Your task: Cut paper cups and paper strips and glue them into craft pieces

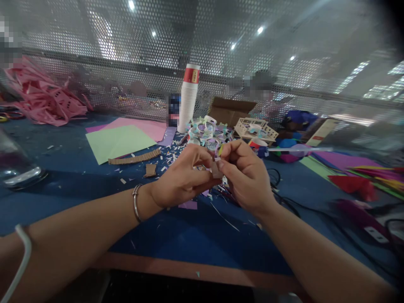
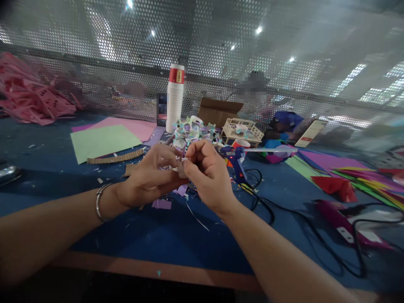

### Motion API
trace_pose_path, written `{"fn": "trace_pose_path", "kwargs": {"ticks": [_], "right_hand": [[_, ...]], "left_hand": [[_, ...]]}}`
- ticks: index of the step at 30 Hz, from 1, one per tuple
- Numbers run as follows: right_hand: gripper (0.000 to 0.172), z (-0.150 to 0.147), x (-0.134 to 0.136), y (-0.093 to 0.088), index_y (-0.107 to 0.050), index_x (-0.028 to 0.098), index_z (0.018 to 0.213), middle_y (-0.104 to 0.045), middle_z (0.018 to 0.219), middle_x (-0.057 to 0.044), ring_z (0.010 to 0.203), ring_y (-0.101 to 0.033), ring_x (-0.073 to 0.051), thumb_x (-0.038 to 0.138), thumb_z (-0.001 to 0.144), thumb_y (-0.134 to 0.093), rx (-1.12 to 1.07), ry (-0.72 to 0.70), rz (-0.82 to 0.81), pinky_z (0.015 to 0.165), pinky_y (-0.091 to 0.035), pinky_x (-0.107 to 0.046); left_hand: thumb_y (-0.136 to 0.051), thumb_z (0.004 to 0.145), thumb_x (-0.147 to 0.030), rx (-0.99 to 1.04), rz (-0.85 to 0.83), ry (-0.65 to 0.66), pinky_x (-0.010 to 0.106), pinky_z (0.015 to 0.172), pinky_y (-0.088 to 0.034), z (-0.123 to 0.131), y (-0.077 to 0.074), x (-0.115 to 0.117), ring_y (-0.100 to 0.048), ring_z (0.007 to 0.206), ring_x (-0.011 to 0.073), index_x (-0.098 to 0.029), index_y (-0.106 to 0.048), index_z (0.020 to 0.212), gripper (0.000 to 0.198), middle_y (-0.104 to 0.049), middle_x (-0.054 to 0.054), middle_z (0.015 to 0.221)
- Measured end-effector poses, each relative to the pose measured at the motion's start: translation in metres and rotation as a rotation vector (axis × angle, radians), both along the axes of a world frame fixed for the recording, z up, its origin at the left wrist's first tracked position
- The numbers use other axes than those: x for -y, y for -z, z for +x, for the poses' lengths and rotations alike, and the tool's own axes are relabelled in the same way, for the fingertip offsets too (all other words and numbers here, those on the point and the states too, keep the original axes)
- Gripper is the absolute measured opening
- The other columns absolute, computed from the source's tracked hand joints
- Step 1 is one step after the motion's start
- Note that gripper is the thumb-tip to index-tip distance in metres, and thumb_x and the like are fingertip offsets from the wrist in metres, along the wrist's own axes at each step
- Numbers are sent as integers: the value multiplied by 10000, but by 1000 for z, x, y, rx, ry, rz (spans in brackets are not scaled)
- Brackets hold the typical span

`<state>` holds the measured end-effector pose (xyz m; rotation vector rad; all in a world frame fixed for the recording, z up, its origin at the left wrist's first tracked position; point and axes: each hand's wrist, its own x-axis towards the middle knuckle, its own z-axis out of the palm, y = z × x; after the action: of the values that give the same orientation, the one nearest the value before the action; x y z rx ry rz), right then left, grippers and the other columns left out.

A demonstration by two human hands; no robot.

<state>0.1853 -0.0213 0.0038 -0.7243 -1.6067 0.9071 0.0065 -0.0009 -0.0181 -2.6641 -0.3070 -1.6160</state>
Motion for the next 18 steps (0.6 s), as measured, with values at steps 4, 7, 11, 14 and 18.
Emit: {"fn": "trace_pose_path", "kwargs": {"ticks": [4,7,11,14,18], "right_hand": [[120,0,0,0,-521,229,905,-478,741,38,605,-421,-104,128,887,-583,12,-4,1,528,-319,-272],[119,0,1,-2,-514,227,899,-483,722,42,603,-438,-105,124,894,-574,74,25,34,530,-342,-272],[125,1,2,-3,-516,226,904,-487,737,42,610,-444,-100,105,899,-546,138,67,100,536,-363,-268],[136,1,3,-2,-535,227,911,-500,800,28,649,-459,-102,93,894,-529,145,91,131,556,-382,-267],[125,1,3,1,-564,241,936,-516,875,8,688,-480,-116,120,906,-549,85,93,109,571,-400,-275]], "left_hand": [[-683,882,-151,-39,27,-35,438,875,-580,-1,-1,-1,-575,1064,243,-192,-665,818,78,-594,98,995],[-660,894,-163,-74,17,-61,445,887,-564,-2,-2,-1,-575,1065,242,-207,-662,817,89,-603,88,993],[-646,904,-191,-118,-25,-72,446,895,-568,-2,-5,-2,-564,1078,242,-222,-672,824,89,-598,85,1012],[-655,901,-192,-63,-43,-46,421,887,-590,-2,-5,-3,-565,1080,232,-217,-678,839,71,-556,88,1023],[-690,881,-188,-22,-38,-19,404,904,-607,-2,-5,-2,-561,1087,217,-221,-679,844,51,-491,67,1017]]}}
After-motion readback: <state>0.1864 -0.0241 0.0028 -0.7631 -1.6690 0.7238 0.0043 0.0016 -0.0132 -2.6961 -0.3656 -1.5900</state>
